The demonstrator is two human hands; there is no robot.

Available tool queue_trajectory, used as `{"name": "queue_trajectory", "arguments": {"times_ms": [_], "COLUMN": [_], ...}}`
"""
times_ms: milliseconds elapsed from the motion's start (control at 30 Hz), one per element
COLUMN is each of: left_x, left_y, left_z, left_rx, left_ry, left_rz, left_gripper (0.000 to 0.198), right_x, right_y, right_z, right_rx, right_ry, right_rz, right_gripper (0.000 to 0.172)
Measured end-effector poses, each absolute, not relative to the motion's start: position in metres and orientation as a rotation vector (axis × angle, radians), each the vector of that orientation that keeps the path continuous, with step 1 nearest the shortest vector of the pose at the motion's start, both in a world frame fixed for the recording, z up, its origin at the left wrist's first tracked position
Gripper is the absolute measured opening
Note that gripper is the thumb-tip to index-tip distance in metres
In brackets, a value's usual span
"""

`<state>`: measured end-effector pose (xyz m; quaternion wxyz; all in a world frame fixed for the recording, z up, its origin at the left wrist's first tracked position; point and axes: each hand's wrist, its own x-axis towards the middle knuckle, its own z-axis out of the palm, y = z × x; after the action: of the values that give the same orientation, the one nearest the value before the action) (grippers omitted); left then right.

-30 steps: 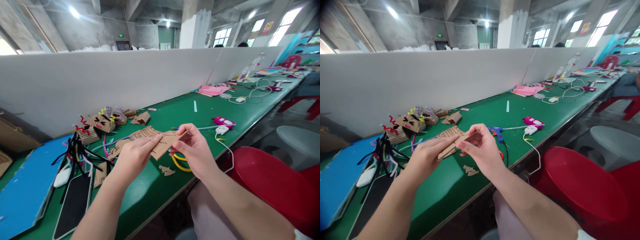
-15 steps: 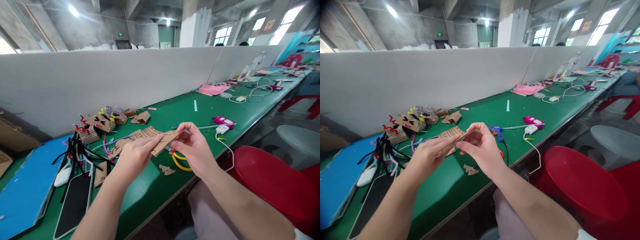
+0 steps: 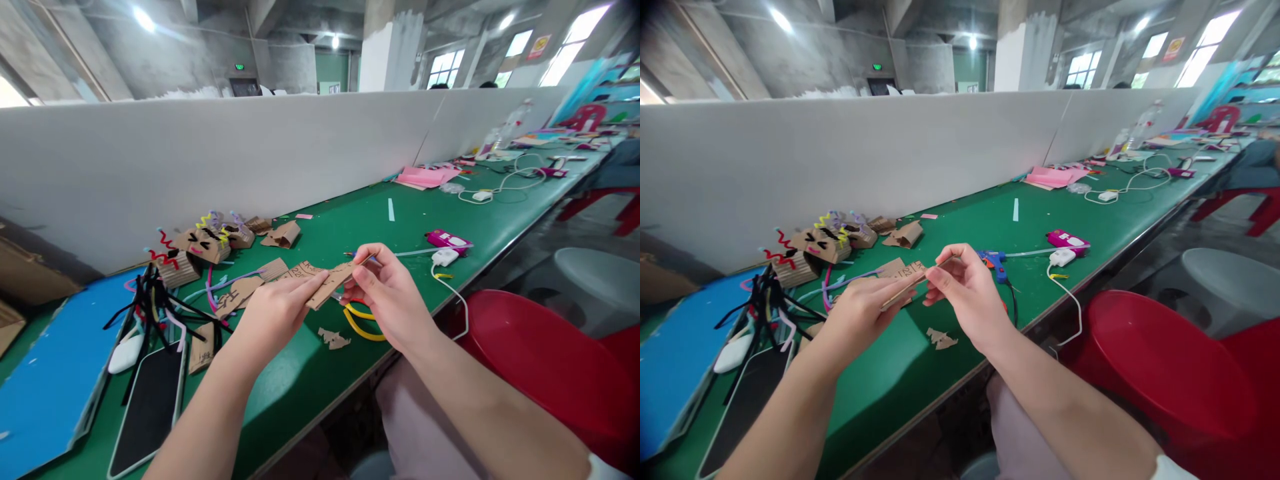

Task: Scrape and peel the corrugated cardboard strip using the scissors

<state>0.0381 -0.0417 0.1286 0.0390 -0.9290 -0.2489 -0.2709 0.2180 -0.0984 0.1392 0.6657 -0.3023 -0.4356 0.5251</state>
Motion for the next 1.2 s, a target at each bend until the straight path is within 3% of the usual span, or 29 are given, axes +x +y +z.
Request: {"name": "queue_trajectory", "arguments": {"times_ms": [167, 333, 467, 567, 633, 767, 1000, 1200], "left_x": [0.04, 0.045, 0.036, 0.024, 0.018, 0.021, 0.035, 0.036], "left_y": [-0.043, -0.05, -0.054, -0.053, -0.053, -0.054, -0.049, -0.046], "left_z": [0.128, 0.137, 0.152, 0.159, 0.16, 0.156, 0.144, 0.146], "left_rx": [-2.9, -3.026, -3.41, -3.621, -3.601, -3.539, -3.431, -3.276], "left_ry": [-0.765, -0.829, -0.785, -0.634, -0.69, -1.025, -1.143, -1.189], "left_rz": [-0.824, -0.726, -0.617, -0.924, -1.227, -1.517, -2.381, -2.644], "left_gripper": [0.043, 0.027, 0.044, 0.059, 0.05, 0.035, 0.058, 0.069], "right_x": [0.218, 0.219, 0.221, 0.223, 0.223, 0.216, 0.196, 0.194], "right_y": [-0.097, -0.095, -0.094, -0.094, -0.094, -0.091, -0.08, -0.076], "right_z": [0.139, 0.138, 0.144, 0.153, 0.159, 0.168, 0.176, 0.169], "right_rx": [-0.673, -0.685, -0.778, -0.88, -0.941, -1.009, -0.999, -0.918], "right_ry": [-0.981, -1.016, -1.144, -1.309, -1.456, -1.723, -1.978, -2.03], "right_rz": [1.176, 1.163, 1.135, 1.07, 0.979, 0.7, 0.138, -0.081], "right_gripper": [0.022, 0.019, 0.016, 0.011, 0.007, 0.012, 0.035, 0.033]}}
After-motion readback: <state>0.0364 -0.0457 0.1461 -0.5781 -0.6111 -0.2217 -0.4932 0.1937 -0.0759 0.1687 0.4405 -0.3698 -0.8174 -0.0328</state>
